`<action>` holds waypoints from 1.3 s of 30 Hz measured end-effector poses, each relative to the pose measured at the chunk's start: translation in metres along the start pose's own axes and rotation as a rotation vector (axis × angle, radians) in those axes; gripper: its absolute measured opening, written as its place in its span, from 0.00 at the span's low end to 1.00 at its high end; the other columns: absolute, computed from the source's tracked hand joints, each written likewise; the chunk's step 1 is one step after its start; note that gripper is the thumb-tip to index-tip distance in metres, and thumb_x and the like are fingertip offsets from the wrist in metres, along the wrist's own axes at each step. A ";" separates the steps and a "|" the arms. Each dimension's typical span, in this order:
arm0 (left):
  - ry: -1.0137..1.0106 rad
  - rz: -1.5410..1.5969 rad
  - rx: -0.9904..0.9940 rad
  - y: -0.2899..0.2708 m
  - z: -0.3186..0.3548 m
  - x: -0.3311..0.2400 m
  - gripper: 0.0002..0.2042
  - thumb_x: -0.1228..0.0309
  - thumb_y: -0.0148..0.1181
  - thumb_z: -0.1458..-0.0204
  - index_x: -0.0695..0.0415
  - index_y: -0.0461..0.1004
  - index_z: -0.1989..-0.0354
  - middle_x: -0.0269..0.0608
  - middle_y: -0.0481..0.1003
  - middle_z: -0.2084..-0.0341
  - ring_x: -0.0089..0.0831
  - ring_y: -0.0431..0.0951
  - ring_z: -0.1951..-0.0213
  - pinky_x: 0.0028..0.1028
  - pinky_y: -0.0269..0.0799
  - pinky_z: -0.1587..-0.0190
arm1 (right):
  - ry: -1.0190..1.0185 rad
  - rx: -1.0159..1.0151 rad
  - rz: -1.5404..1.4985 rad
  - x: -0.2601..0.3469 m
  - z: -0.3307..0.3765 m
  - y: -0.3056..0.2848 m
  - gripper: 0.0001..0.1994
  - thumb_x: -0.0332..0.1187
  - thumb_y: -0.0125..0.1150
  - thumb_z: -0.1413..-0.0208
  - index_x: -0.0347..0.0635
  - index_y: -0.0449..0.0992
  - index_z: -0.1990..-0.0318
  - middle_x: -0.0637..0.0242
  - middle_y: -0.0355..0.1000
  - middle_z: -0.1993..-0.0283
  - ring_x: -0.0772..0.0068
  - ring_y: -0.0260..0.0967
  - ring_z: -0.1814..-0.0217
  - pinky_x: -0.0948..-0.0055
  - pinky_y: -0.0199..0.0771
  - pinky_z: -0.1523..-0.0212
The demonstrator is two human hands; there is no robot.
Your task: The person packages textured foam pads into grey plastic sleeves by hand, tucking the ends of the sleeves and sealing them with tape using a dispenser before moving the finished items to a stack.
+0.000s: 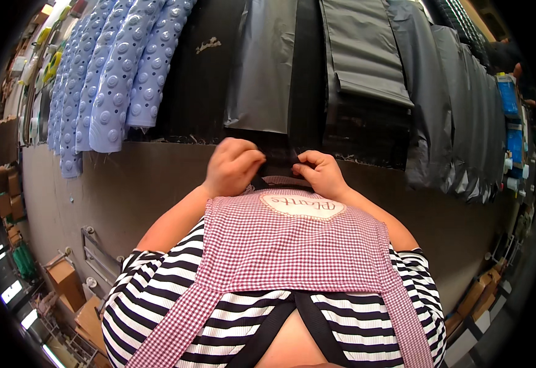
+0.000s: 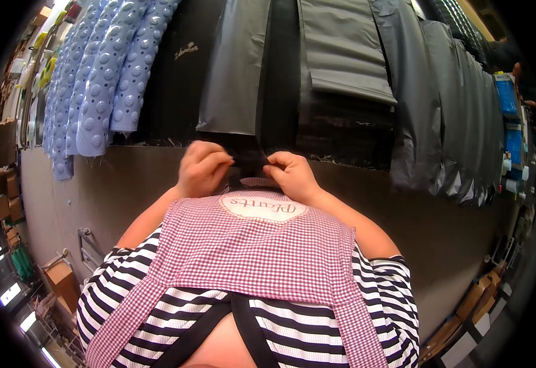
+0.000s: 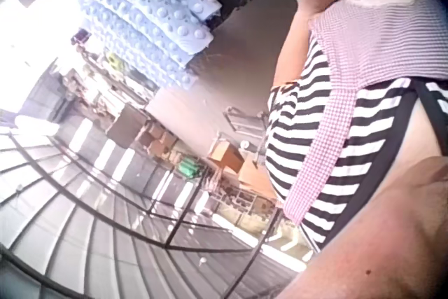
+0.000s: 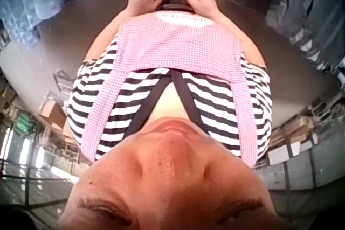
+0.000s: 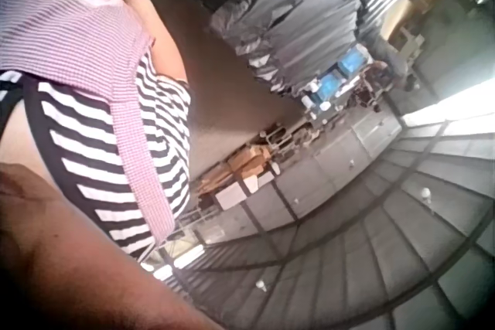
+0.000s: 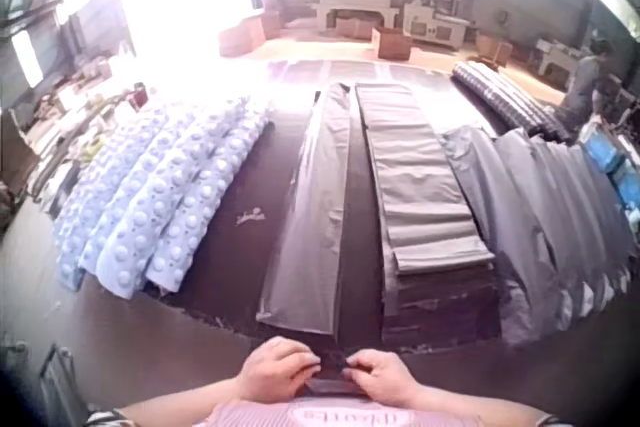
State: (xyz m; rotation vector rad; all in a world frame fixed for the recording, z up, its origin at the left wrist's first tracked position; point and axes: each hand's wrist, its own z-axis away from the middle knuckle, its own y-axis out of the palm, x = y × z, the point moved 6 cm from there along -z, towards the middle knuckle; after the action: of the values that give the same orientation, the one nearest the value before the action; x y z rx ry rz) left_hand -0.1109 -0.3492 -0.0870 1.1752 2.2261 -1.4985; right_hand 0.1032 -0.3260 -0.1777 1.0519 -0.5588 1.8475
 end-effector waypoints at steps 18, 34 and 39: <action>-0.856 1.796 0.099 0.007 0.099 0.059 0.05 0.69 0.53 0.33 0.55 0.67 0.60 0.38 0.75 0.70 0.29 0.73 0.66 0.29 0.72 0.59 | -0.202 -0.008 0.465 0.036 0.010 -0.027 0.05 0.28 0.61 0.43 0.35 0.77 0.63 0.57 0.78 0.67 0.64 0.76 0.66 0.71 0.73 0.64; 0.075 -0.368 -0.047 -0.049 0.026 0.096 0.12 0.76 0.67 0.55 0.55 0.74 0.61 0.41 0.75 0.55 0.42 0.76 0.55 0.38 0.73 0.52 | -1.288 0.125 1.545 0.161 -0.051 0.021 0.08 0.27 0.59 0.55 0.48 0.73 0.66 0.66 0.68 0.49 0.61 0.68 0.45 0.61 0.69 0.42; 0.230 -0.336 -0.052 -0.031 -0.016 0.111 0.12 0.76 0.64 0.52 0.54 0.72 0.59 0.44 0.73 0.45 0.43 0.74 0.46 0.40 0.70 0.43 | -1.227 0.026 1.487 0.149 -0.044 -0.013 0.07 0.27 0.59 0.57 0.47 0.73 0.67 0.64 0.70 0.49 0.59 0.68 0.44 0.60 0.70 0.42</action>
State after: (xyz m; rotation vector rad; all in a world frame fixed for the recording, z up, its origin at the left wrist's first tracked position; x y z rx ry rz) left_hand -0.2020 -0.2854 -0.1215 1.0438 2.7121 -1.4686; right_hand 0.0616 -0.2148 -0.0760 2.0201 -2.5593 2.0131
